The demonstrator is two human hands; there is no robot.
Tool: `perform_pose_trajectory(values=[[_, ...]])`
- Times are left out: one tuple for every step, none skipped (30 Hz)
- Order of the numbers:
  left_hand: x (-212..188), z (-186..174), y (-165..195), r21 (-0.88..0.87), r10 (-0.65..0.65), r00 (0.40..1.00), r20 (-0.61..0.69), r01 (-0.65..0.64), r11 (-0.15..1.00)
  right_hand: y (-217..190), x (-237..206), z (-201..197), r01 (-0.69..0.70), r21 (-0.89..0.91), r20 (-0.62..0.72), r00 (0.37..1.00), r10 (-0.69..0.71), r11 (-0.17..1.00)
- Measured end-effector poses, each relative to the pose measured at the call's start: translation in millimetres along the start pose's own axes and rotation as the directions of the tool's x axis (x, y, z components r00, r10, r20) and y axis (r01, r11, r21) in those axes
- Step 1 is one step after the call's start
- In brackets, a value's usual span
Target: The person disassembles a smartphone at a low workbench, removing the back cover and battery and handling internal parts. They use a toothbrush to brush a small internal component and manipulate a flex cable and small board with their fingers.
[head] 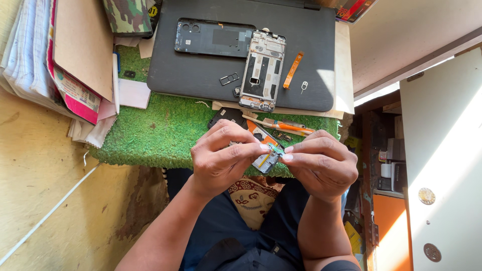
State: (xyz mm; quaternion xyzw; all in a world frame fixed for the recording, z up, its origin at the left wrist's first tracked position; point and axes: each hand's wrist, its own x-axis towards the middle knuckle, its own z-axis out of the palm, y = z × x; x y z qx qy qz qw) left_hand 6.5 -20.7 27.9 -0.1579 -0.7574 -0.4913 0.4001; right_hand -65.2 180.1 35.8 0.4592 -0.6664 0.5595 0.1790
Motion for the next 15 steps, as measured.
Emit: perform_pose_trajectory(values=[[-0.2, -0.3, -0.1, 0.006, 0.003, 1.000, 0.000, -0.003, 1.000, -0.2, 0.1, 0.0, 0.003, -0.001, 0.001, 1.000, -0.003, 1.000], [-0.4, -0.6, -0.2, 0.011, 0.009, 1.000, 0.002, -0.009, 1.000, -0.3, 0.5, 0.1, 0.004, 0.001, 0.003, 1.000, -0.004, 1.000], [-0.6, -1.0, -0.2, 0.016, 0.015, 1.000, 0.003, -0.015, 1.000, -0.4, 0.9, 0.2, 0.005, 0.003, 0.005, 1.000, -0.005, 1.000], [-0.5, -0.8, -0.2, 0.020, 0.021, 1.000, 0.004, -0.021, 1.000, -0.6, 1.3, -0.2, 0.006, 0.004, 0.007, 1.000, -0.006, 1.000], [-0.4, -1.0, -0.3, 0.023, 0.030, 1.000, 0.007, -0.030, 0.999, -0.8, 1.5, -0.2, 0.004, 0.001, 0.006, 1.000, -0.004, 1.000], [-0.5, -1.2, -0.5, 0.025, 0.038, 0.999, 0.010, -0.038, 0.999, -1.4, 1.5, 0.1, 0.001, -0.002, 0.005, 1.000, -0.001, 1.000], [-0.5, -1.6, -0.7, 0.027, 0.046, 0.999, 0.014, -0.046, 0.999, -1.7, 1.6, 0.4, -0.001, -0.005, 0.004, 1.000, 0.001, 1.000], [-0.6, -1.7, -0.7, 0.035, 0.055, 0.998, 0.022, -0.055, 0.998, -1.8, 1.7, 0.3, 0.001, -0.005, 0.004, 1.000, -0.001, 1.000], [-0.7, -2.1, -0.9, 0.043, 0.063, 0.998, 0.030, -0.065, 0.997, -1.9, 1.8, 0.2, 0.003, -0.004, 0.004, 1.000, -0.003, 1.000], [-1.0, -2.5, -1.0, 0.050, 0.071, 0.997, 0.038, -0.073, 0.996, -2.0, 1.7, 0.2, 0.004, -0.003, 0.004, 1.000, -0.004, 1.000], [-1.2, -3.1, -1.6, 0.053, 0.081, 0.996, 0.048, -0.083, 0.995, -1.8, 1.7, 0.4, 0.006, -0.003, 0.005, 1.000, -0.006, 1.000], [-1.2, -3.0, -2.2, 0.055, 0.090, 0.994, 0.058, -0.093, 0.994, -1.9, 1.5, -0.1, 0.006, -0.004, 0.007, 1.000, -0.006, 1.000], [-1.2, -3.1, -2.8, 0.058, 0.099, 0.993, 0.067, -0.103, 0.993, -1.9, 1.3, -0.7, 0.007, -0.004, 0.008, 1.000, -0.007, 1.000], [-0.9, -3.7, -3.9, 0.056, 0.103, 0.992, 0.078, -0.107, 0.993, -1.7, 1.3, -0.8, 0.006, -0.008, 0.011, 1.000, -0.006, 1.000], [-0.8, -4.4, -4.7, 0.055, 0.106, 0.990, 0.088, -0.111, 0.992, -1.7, 1.2, -1.0, 0.005, -0.012, 0.015, 1.000, -0.005, 1.000]])
